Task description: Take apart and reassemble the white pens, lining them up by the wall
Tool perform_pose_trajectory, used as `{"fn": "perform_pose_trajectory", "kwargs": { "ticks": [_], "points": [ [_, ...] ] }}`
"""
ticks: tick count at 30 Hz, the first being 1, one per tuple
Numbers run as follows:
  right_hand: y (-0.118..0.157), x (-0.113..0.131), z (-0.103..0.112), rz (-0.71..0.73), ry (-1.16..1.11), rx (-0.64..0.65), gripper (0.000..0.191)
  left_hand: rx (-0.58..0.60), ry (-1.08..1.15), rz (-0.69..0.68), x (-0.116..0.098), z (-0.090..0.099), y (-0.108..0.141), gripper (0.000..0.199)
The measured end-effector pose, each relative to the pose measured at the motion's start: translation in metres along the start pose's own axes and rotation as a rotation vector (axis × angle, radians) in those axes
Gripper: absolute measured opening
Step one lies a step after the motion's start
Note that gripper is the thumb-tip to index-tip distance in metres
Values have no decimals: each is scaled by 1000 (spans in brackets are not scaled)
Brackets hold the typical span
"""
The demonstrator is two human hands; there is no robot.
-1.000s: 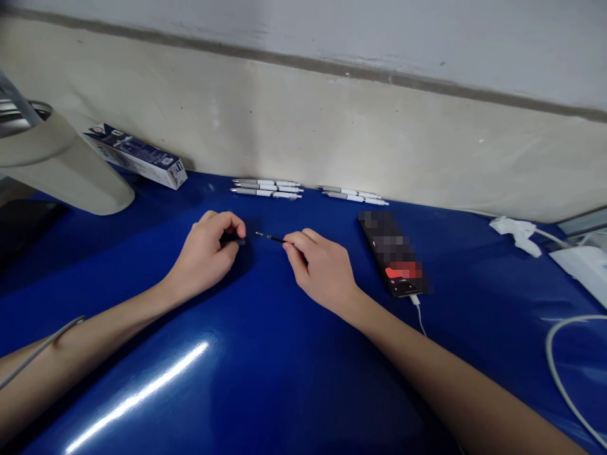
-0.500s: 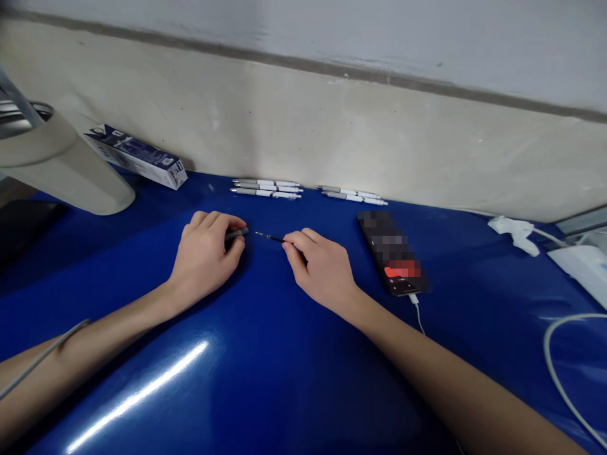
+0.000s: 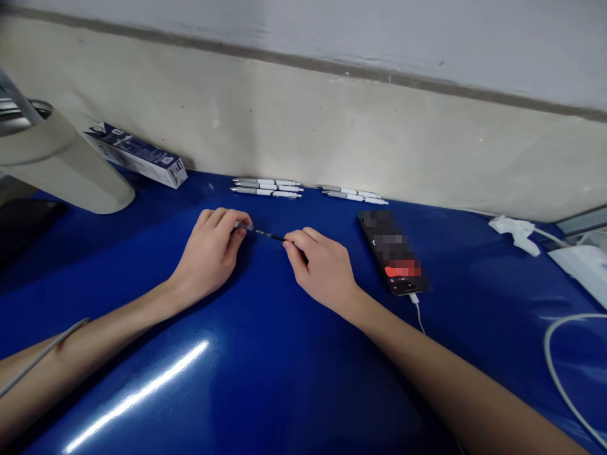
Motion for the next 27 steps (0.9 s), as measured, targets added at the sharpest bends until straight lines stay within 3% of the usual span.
{"fn": "perform_pose_trajectory", "kwargs": {
  "ticks": [5, 27],
  "points": [
    [0, -1, 0, 0, 11, 7, 24, -18, 84, -68, 0, 1, -1, 22],
    [1, -2, -2, -4, 26, 6, 23, 25, 89, -103, -3, 1, -1, 20]
  ]
}}
Point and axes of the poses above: each hand's wrist, its own y-axis away from the middle knuckle, its own z-axis out of the back of the hand, x = y × z, the point moved 2 cm from there along -y, towards the middle knuckle, and after that the axes turned 7 degrees about -y, right-handed, at the moved point
